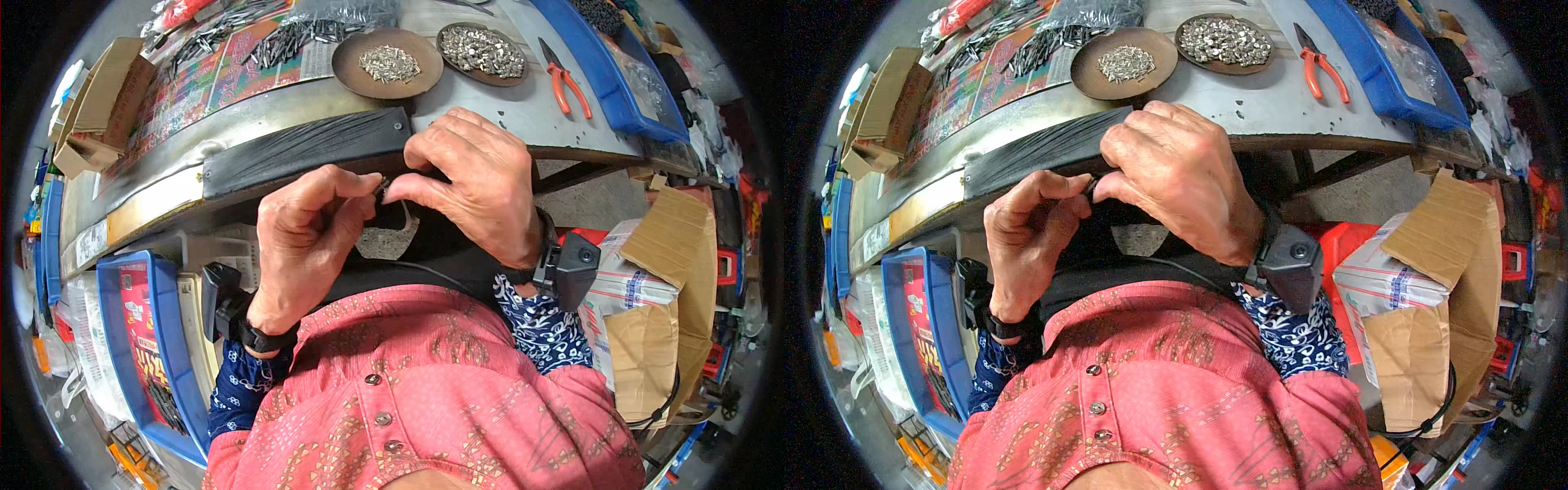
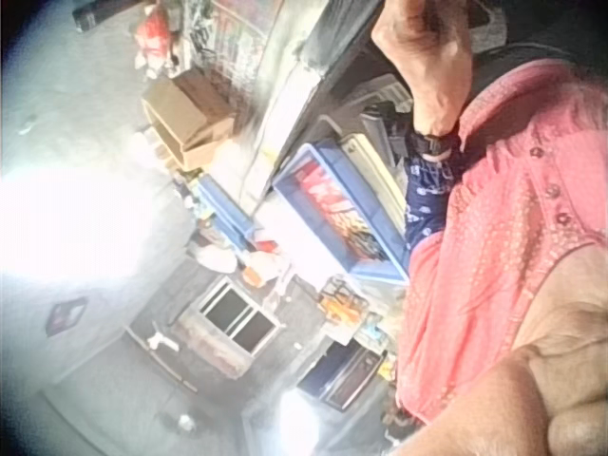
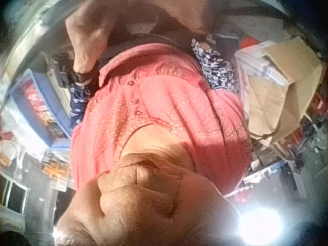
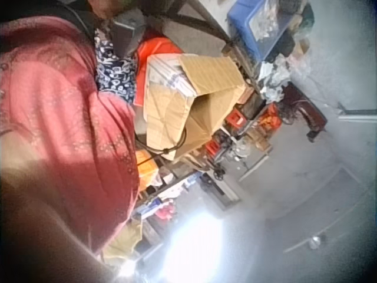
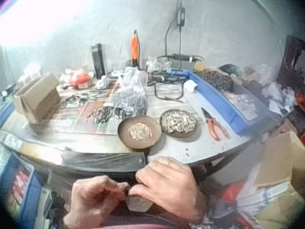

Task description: The person repeatedly picks up small metal rods and inserts small metal pieces onto them, then uses pliers to crimp or secure the pieces. The person places finished units on the table and continues the cycle with new rods and pieces.

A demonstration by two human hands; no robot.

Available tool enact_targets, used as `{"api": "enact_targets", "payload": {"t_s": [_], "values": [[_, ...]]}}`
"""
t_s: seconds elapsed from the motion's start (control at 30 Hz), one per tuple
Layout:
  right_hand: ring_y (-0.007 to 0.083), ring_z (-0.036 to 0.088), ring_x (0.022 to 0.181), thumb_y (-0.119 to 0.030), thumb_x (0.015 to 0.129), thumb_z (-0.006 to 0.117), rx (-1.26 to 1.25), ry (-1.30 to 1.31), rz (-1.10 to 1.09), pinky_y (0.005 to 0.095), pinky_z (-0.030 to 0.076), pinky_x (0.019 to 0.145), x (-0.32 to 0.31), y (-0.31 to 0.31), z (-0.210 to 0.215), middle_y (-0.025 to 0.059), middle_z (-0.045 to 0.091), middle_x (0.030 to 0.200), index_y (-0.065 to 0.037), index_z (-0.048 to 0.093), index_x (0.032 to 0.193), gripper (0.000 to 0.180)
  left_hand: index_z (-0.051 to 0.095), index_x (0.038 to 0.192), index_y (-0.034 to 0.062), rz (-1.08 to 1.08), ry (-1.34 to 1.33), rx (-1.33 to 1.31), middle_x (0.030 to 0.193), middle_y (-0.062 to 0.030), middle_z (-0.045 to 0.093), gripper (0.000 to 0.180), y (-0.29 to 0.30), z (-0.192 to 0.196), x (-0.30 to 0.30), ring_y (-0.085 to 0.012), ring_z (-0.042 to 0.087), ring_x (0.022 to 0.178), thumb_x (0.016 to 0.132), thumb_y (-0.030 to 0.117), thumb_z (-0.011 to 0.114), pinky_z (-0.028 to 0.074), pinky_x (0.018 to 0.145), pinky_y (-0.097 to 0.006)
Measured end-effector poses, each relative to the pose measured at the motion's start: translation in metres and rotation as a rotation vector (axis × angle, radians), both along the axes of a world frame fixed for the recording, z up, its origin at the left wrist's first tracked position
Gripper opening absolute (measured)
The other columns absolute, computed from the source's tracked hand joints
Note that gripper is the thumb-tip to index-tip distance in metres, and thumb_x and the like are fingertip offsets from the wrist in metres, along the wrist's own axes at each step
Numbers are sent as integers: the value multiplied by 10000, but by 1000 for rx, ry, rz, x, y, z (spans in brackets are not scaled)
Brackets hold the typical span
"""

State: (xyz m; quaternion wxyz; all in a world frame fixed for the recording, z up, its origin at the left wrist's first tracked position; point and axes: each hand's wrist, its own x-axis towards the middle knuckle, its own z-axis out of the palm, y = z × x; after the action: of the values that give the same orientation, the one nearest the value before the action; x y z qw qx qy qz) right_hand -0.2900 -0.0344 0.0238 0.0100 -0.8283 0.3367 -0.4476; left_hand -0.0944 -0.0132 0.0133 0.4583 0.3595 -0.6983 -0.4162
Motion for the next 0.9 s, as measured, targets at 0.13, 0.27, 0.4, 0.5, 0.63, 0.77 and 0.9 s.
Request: {"api": "enact_targets", "payload": {"t_s": [0.13,0.27,0.4,0.5,0.63,0.77,0.9], "values": [[261,564,699,-222,644,780,-95,85,-26,352,474,639,1,-2,-6,59,546,729,-64,580,792,295,645,948,-27,96,18,191,760,4,620,91,4,-3,-3,-29,539,707,879,-62,599,439,640,-177],[264,570,761,-162,651,757,-136,139,-20,363,475,680,0,-2,-11,77,559,787,-50,588,852,286,636,937,-49,118,-51,-52,744,-9,594,131,0,-8,-7,-46,529,682,848,-122,573,441,629,-189],[257,569,741,-142,639,750,-232,155,2,357,470,642,2,-5,-12,77,574,796,-33,594,865,295,626,884,-38,113,-200,-201,711,-49,570,119,-5,-10,-4,-66,530,645,818,-129,586,427,593,-198],[246,562,705,-123,629,745,-283,161,16,349,465,615,2,-6,-12,70,581,786,-35,598,860,287,617,892,-35,109,-123,-88,717,-15,569,113,-3,-12,-4,-40,505,652,835,-123,576,413,591,-181],[234,567,693,-85,617,728,-330,184,31,337,466,603,1,-6,-13,71,582,779,-31,604,849,269,610,911,-26,101,-108,-91,727,-5,568,124,-5,-12,-5,-34,501,663,838,-117,568,408,591,-179],[234,575,688,-83,628,704,-386,214,61,321,472,579,2,-11,-14,76,584,780,-22,614,835,234,599,889,-31,140,-397,-467,702,-67,559,121,-9,-10,-5,-96,542,634,798,-110,598,440,580,-235],[224,582,707,-123,650,666,-451,208,44,331,474,609,4,-13,-19,63,577,764,-48,604,821,196,619,939,-30,90,-144,-97,751,-18,598,117,-8,-13,-3,-65,550,678,851,-97,579,461,624,-217]]}}
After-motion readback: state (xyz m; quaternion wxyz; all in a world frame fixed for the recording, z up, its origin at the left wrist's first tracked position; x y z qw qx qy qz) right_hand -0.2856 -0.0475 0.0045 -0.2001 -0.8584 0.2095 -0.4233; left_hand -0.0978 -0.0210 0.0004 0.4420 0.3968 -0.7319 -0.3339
